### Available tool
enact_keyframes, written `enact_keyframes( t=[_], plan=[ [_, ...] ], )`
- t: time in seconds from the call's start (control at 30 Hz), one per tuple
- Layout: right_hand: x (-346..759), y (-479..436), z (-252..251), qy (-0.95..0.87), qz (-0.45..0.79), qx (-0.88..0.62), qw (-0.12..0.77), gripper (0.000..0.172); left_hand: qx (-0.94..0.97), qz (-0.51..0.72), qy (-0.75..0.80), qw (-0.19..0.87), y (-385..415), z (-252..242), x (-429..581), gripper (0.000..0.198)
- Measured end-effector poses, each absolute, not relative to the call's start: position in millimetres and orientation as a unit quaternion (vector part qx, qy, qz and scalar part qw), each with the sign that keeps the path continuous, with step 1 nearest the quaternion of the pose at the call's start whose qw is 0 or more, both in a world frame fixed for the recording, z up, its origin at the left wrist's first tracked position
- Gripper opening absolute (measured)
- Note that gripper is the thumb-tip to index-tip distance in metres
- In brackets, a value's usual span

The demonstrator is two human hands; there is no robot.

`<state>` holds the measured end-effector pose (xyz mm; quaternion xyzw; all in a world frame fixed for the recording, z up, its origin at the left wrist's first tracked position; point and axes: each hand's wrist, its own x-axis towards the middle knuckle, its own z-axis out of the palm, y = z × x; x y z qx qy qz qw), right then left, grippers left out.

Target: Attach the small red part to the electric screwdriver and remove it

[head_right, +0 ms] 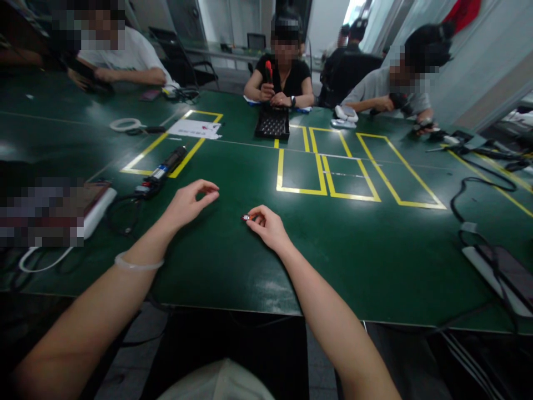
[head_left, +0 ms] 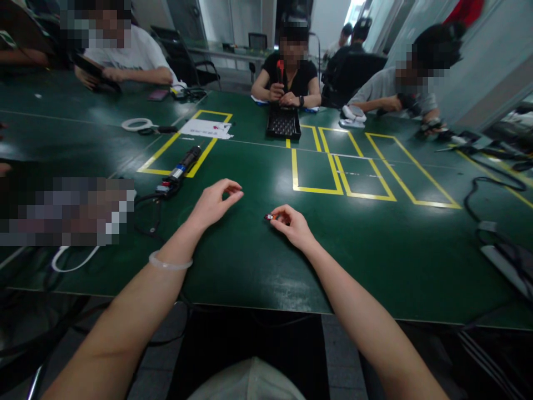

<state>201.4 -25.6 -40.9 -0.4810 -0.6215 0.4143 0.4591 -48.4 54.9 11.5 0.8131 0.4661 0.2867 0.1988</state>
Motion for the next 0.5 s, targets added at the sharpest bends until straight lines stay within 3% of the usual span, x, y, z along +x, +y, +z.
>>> enact_keyframes(
  t=[0.1, 0.2, 0.37, 0.5],
  plan=[
    [201.4, -25.5, -40.4, -0.624, 0.416, -0.481, 0.454, 0.023, 0.750, 0.289, 0.594, 0.034, 76.3, 15.4, -90.3, 0.041],
    [201.0, -24.9, -40.5, -0.627, 0.419, -0.481, 0.447, 0.024, 0.655, 0.234, 0.715, -0.076, 90.3, 13.2, -132.4, 0.057],
    [200.4, -24.7, -40.3, -0.632, 0.422, -0.474, 0.445, 0.023, 0.598, 0.093, 0.796, -0.010, 103.0, 1.4, -177.3, 0.094],
    [199.9, -25.6, -38.6, -0.631, 0.426, -0.475, 0.442, 0.024, 0.638, 0.089, 0.764, 0.048, 114.4, -7.9, -194.2, 0.091]
  ],
)
